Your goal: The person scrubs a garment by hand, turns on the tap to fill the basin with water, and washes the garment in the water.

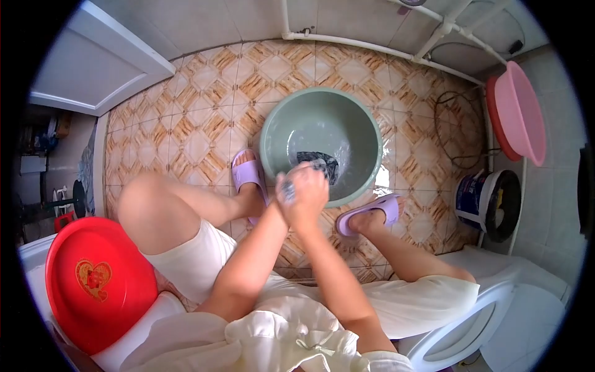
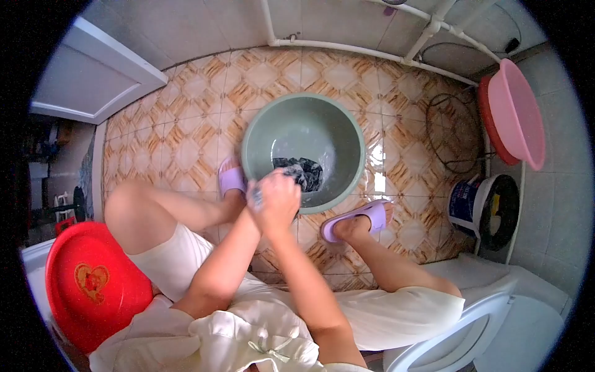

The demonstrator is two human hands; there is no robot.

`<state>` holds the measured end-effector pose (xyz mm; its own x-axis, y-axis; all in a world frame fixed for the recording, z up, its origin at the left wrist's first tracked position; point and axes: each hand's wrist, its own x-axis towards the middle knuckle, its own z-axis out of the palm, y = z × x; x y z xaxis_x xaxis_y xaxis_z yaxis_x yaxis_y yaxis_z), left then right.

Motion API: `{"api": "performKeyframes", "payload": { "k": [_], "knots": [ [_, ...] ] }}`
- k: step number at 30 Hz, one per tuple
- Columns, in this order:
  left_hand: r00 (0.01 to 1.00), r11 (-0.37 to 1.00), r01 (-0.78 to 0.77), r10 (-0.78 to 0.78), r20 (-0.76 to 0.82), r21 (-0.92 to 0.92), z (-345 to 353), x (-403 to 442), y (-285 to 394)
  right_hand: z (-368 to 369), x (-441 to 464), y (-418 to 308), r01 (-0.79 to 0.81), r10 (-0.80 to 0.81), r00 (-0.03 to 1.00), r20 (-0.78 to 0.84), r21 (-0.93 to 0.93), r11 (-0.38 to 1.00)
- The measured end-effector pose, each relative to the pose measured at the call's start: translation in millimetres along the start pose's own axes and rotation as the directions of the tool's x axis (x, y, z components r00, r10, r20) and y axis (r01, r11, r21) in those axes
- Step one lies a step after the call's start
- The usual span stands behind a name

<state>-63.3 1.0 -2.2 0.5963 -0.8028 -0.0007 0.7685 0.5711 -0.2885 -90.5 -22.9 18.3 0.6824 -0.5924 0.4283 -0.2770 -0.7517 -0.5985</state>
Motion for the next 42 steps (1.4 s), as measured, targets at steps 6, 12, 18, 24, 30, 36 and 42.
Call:
{"api": "performKeyframes", "payload": {
  "k": [6,12,18,24,30,36,42],
  "knots": [
    [0.74,0.843,0.309,0.077,-0.668,0.44,-11,23,25,0,47,97,-0.71,0.715,0.699,-0.003,0.111,0.695],
    [0.816,0.903,0.225,0.03,-0.577,0.366,-63,15,30,8,7,38,-0.443,0.393,0.893,0.219,0.272,0.854],
    [0.827,0.896,0.22,0.04,-0.562,0.387,-81,-7,44,21,-5,31,-0.237,0.245,0.948,0.203,-0.062,0.969],
    [0.722,0.867,0.317,0.042,-0.691,0.385,-74,8,32,19,22,65,-0.386,0.392,0.92,0.022,-0.138,0.912],
    [0.806,0.824,0.281,0.076,-0.587,0.493,-77,6,23,23,6,54,-0.35,0.377,0.902,0.211,-0.155,0.924],
    [0.742,0.666,0.329,0.256,-0.62,0.669,-15,24,13,7,36,139,-0.272,0.264,0.957,0.121,0.051,0.961],
    [0.791,0.831,0.337,0.004,-0.612,0.442,10,28,24,-9,27,91,-0.416,0.281,0.889,0.361,0.382,0.825]
  ]
}}
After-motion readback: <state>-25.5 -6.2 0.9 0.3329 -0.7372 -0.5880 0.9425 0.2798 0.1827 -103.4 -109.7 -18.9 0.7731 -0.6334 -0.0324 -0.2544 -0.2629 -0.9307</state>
